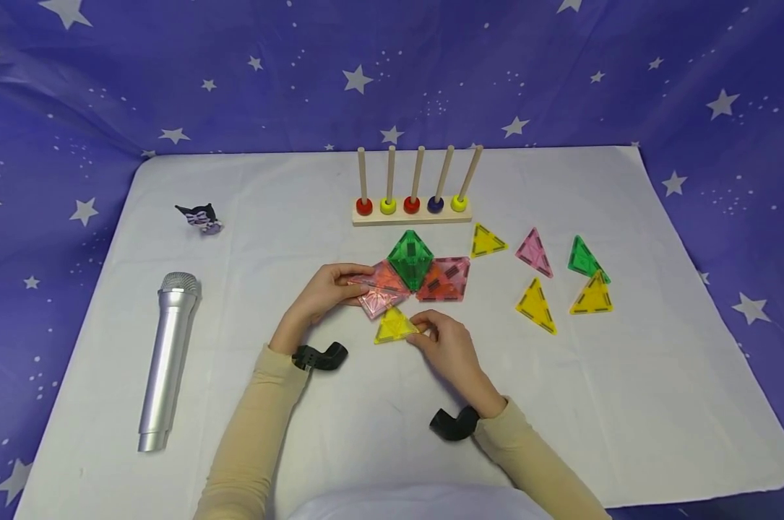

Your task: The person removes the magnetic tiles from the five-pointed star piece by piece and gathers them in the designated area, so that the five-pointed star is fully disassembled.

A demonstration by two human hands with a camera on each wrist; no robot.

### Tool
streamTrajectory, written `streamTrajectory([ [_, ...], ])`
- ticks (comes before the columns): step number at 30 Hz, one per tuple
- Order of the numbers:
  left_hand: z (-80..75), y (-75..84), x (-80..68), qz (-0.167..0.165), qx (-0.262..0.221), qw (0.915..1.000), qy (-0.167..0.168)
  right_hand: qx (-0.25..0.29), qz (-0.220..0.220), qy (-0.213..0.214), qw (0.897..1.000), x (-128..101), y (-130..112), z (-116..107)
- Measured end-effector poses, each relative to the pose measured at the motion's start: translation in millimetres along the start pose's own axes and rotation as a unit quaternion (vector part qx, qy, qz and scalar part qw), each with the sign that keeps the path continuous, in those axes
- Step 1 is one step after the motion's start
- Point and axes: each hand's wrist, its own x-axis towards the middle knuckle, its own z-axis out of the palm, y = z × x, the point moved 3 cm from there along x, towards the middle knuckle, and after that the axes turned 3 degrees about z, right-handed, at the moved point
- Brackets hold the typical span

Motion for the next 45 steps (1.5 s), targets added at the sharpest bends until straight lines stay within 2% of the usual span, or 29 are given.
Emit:
streamTrajectory([
  [3, 0.1, 0.4, 0.2, 0.001, -0.003, 1.0000, -0.004, 0.096, 0.028, -0.043, 0.994, 1.3, 5.8, -5.5],
  [6, -0.2, 0.1, 0.4, -0.002, -0.003, 1.0000, -0.005, 0.180, 0.052, -0.077, 0.979, 0.5, 13.9, -12.9],
  [8, -0.7, -0.3, 0.3, -0.004, -0.003, 1.0000, -0.004, 0.217, 0.062, -0.089, 0.970, -1.3, 19.7, -18.0],
  [13, -1.1, -1.0, 0.2, -0.004, -0.009, 0.9999, -0.003, 0.285, 0.075, -0.085, 0.952, -9.2, 33.8, -34.5],
  [17, -0.7, -1.8, 0.7, -0.001, -0.016, 0.9999, -0.004, 0.319, 0.094, -0.046, 0.942, -15.9, 45.8, -61.3],
  [20, -0.4, -2.5, 1.1, 0.000, -0.020, 0.9998, -0.003, 0.315, 0.101, 0.012, 0.944, -17.3, 57.0, -87.1],
  [24, 0.1, -2.4, 1.3, 0.002, -0.022, 0.9997, -0.004, 0.275, 0.104, 0.091, 0.952, -13.3, 71.7, -115.2],
  [27, 0.1, -2.0, 0.9, 0.004, -0.023, 0.9997, -0.004, 0.232, 0.113, 0.120, 0.959, -6.3, 76.8, -124.6],
  [33, -0.3, -1.6, -0.7, 0.003, -0.024, 0.9997, -0.006, 0.172, 0.121, 0.098, 0.973, 11.4, 74.9, -119.8],
  [37, -0.7, -1.4, -1.0, 0.004, -0.019, 0.9998, -0.006, 0.146, 0.138, 0.092, 0.975, 19.7, 75.4, -112.9],
  [41, -1.0, -1.4, -0.8, 0.007, -0.017, 0.9998, -0.001, 0.121, 0.129, 0.101, 0.979, 22.7, 76.0, -110.6],
  [45, -0.6, -1.5, -0.6, 0.009, -0.018, 0.9998, 0.003, 0.060, 0.120, 0.100, 0.986, 23.9, 75.1, -113.0],
])
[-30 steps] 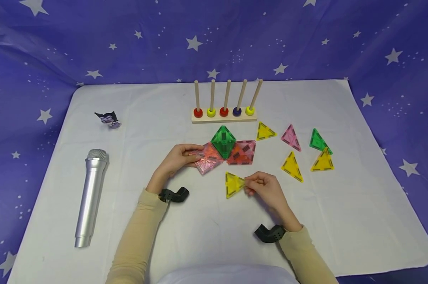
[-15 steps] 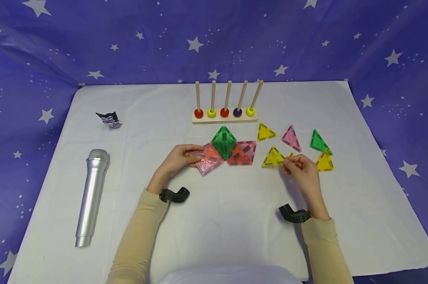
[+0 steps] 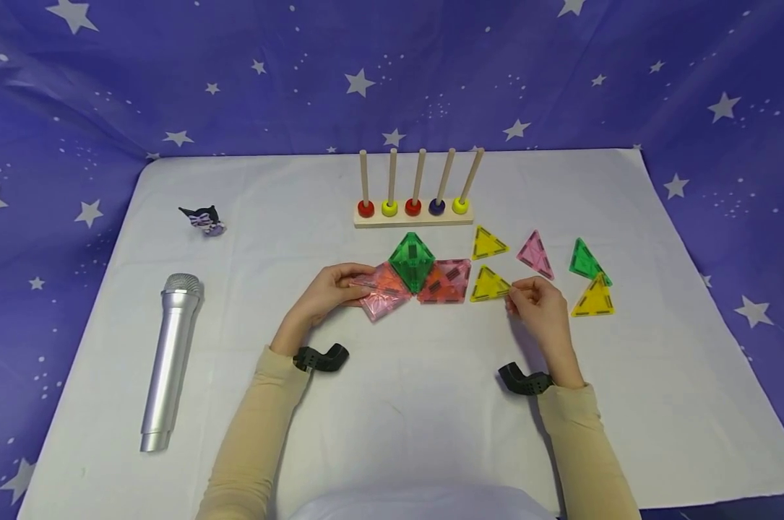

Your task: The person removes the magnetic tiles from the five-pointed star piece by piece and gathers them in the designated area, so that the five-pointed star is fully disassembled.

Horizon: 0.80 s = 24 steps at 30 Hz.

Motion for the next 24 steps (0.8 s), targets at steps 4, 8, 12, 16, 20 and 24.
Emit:
streamTrajectory([
  [4, 0.2, -0.2, -1.0, 0.004, 0.005, 1.0000, 0.002, -0.056, -0.007, -0.003, 0.998, 1.8, -0.9, -2.8],
  [8, 0.3, 0.4, -1.3, 0.008, 0.012, 0.9999, 0.005, -0.046, -0.023, -0.012, 0.999, 3.3, -4.1, -2.6],
  [12, 1.6, 1.2, -2.2, 0.011, 0.012, 0.9998, 0.014, -0.003, -0.062, -0.019, 0.998, 2.9, -17.4, 3.5],
  [16, 5.9, 2.6, -4.7, 0.006, -0.024, 0.9989, 0.040, 0.033, -0.100, -0.013, 0.994, 1.9, -33.7, 11.8],
  [20, 8.7, 2.7, -11.0, -0.017, -0.088, 0.9919, 0.090, 0.050, -0.120, 0.006, 0.991, 1.9, -44.7, 19.3],
  [24, 8.8, 2.5, -18.1, -0.032, -0.127, 0.9822, 0.134, 0.061, -0.136, 0.040, 0.988, 1.9, -52.8, 25.8],
])
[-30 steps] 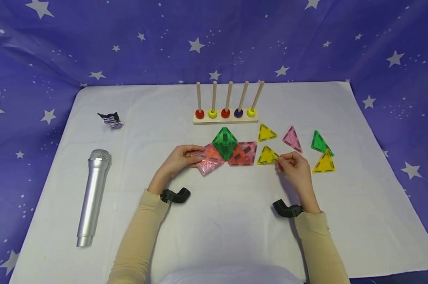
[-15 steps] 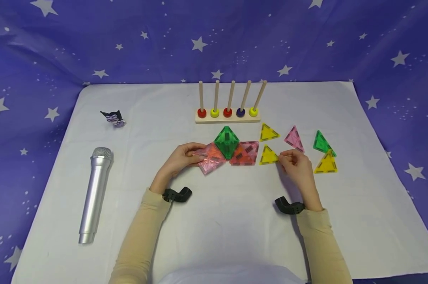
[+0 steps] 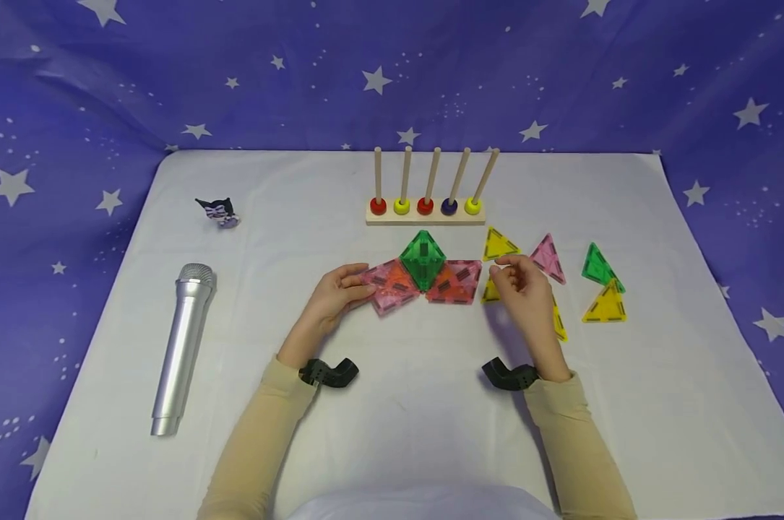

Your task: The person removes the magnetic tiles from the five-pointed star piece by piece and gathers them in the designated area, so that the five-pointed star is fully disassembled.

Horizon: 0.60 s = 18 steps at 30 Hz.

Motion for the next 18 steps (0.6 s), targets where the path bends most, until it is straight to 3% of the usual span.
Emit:
streamTrajectory([
  [3, -0.6, 0.4, -1.5, 0.008, 0.012, 0.9997, 0.018, -0.017, -0.028, 0.002, 0.999, 2.7, -2.0, 6.3],
  [7, -2.6, 0.0, -2.0, 0.002, 0.033, 0.9988, 0.036, -0.037, -0.054, -0.049, 0.997, 7.9, 2.5, 17.1],
  [12, -4.9, -3.4, -2.9, -0.024, 0.032, 0.9984, 0.041, -0.030, -0.046, -0.122, 0.991, 9.7, 9.2, 25.8],
  [18, -6.1, -2.1, -6.1, -0.016, 0.068, 0.9964, 0.047, -0.017, -0.041, -0.154, 0.987, 8.7, 9.3, 29.8],
])
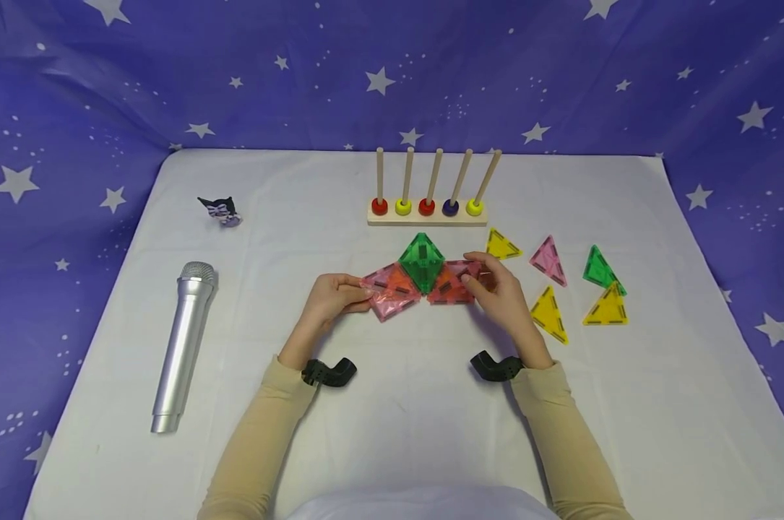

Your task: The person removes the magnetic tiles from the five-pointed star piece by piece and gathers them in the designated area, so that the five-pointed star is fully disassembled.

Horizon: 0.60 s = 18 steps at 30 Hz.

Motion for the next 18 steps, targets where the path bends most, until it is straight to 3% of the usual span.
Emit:
streamTrajectory([
  [8, -3.2, 1.2, -3.3, 0.025, 0.016, 0.9994, -0.014, 0.011, -0.008, 0.004, 1.000, -4.8, -27.1, -2.8],
  [15, -6.1, 0.3, -5.1, 0.053, 0.003, 0.9980, -0.034, -0.009, 0.001, 0.007, 1.000, 0.4, 4.1, 1.9],
  [18, -7.6, -0.1, -5.7, 0.049, -0.010, 0.9980, -0.038, -0.005, 0.000, 0.011, 1.000, -1.6, -1.6, 1.4],
])
